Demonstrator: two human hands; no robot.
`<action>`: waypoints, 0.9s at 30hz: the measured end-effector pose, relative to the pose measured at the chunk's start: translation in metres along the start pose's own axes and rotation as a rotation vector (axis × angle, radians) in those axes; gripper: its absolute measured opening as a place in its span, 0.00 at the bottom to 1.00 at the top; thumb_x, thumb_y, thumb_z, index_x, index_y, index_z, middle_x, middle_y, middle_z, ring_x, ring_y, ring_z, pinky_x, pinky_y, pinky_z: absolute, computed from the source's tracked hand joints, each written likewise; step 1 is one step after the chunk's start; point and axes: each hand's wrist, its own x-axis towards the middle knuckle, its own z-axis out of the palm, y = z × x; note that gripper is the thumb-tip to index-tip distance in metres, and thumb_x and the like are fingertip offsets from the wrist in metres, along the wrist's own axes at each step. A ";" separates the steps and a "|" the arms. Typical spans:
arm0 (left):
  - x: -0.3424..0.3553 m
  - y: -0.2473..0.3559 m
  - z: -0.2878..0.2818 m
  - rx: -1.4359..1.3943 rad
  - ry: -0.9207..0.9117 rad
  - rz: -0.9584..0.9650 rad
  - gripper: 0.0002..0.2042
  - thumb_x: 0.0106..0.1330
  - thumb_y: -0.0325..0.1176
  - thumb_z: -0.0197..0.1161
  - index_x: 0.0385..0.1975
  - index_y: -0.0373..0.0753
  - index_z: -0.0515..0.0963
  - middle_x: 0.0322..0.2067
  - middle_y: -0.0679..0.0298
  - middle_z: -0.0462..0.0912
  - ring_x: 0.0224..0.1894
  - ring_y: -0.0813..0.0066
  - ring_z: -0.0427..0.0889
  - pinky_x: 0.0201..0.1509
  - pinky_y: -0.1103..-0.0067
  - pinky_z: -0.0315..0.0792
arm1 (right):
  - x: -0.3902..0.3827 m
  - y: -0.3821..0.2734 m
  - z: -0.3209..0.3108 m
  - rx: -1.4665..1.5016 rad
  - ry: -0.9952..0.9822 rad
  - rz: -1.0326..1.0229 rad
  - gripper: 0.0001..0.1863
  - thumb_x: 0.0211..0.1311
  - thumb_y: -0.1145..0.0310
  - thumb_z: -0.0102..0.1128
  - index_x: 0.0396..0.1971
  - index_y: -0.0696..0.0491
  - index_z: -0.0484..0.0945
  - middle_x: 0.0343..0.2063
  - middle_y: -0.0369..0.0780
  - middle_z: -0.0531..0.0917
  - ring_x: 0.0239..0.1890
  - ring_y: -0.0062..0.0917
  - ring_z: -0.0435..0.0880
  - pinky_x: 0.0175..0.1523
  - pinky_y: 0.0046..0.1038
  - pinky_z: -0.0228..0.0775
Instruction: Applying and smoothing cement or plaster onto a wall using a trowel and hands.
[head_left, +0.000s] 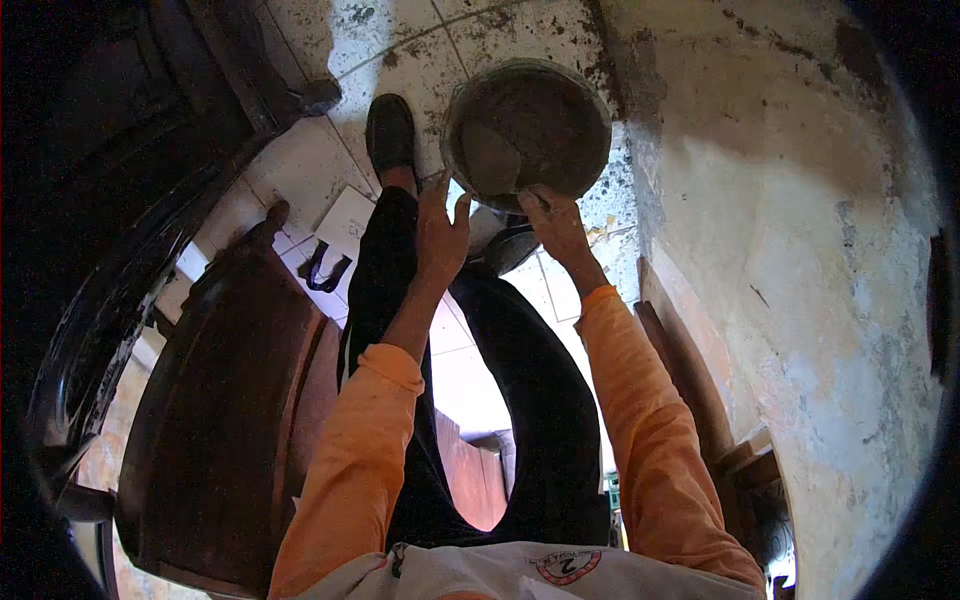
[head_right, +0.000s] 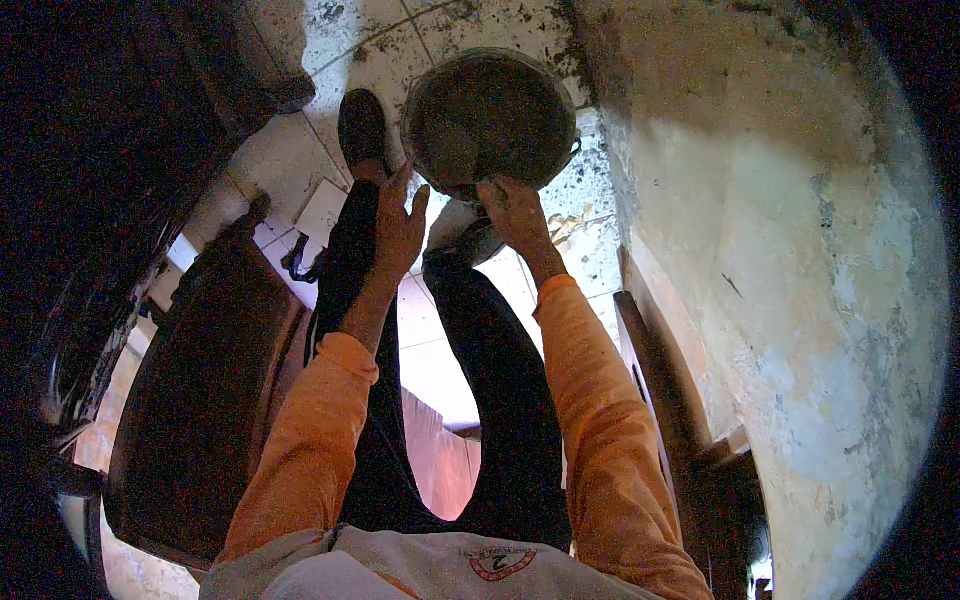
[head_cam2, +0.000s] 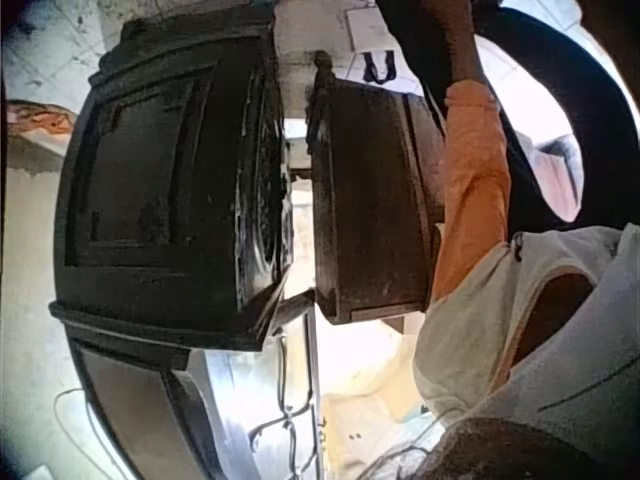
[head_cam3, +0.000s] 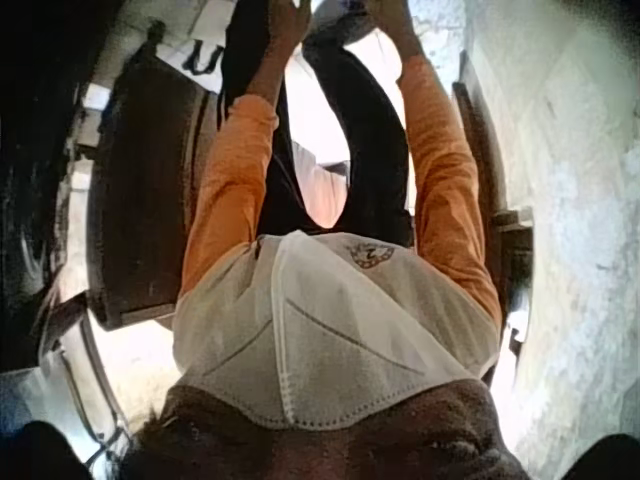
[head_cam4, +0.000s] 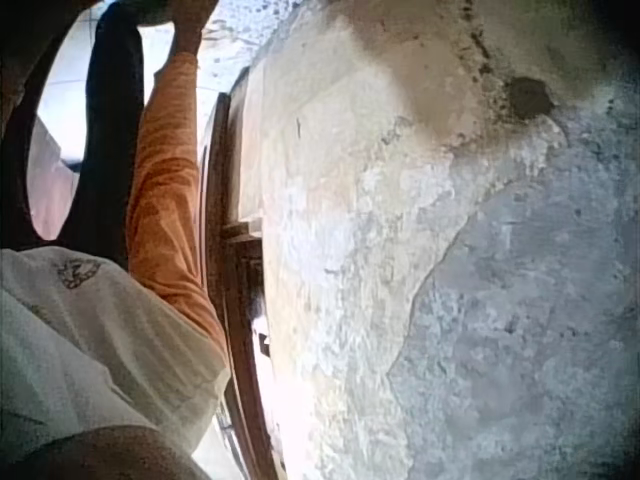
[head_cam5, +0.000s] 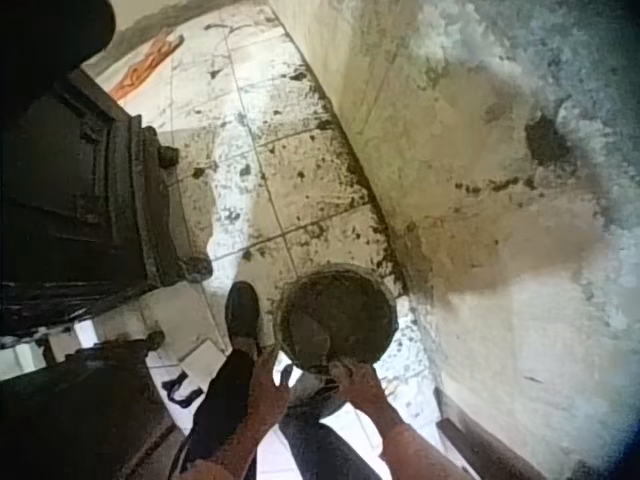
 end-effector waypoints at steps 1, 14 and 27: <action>-0.001 0.004 0.001 -0.042 0.010 0.001 0.30 0.81 0.47 0.56 0.75 0.34 0.65 0.70 0.41 0.68 0.73 0.44 0.68 0.77 0.58 0.63 | -0.001 0.007 -0.001 0.061 0.026 0.009 0.17 0.75 0.60 0.61 0.50 0.59 0.84 0.32 0.47 0.87 0.37 0.32 0.86 0.44 0.37 0.78; 0.004 0.053 -0.039 -0.064 0.195 0.117 0.25 0.81 0.38 0.54 0.72 0.31 0.67 0.71 0.39 0.66 0.76 0.42 0.62 0.80 0.57 0.55 | -0.024 -0.025 -0.083 0.879 -0.254 0.282 0.13 0.72 0.60 0.56 0.31 0.55 0.77 0.22 0.38 0.76 0.20 0.27 0.76 0.26 0.30 0.73; -0.041 0.199 -0.125 -0.432 0.046 0.181 0.21 0.82 0.39 0.56 0.67 0.35 0.74 0.65 0.47 0.77 0.71 0.49 0.73 0.75 0.61 0.65 | -0.093 -0.353 -0.260 0.527 0.129 -0.044 0.13 0.73 0.65 0.66 0.47 0.60 0.82 0.23 0.34 0.79 0.21 0.16 0.75 0.26 0.24 0.67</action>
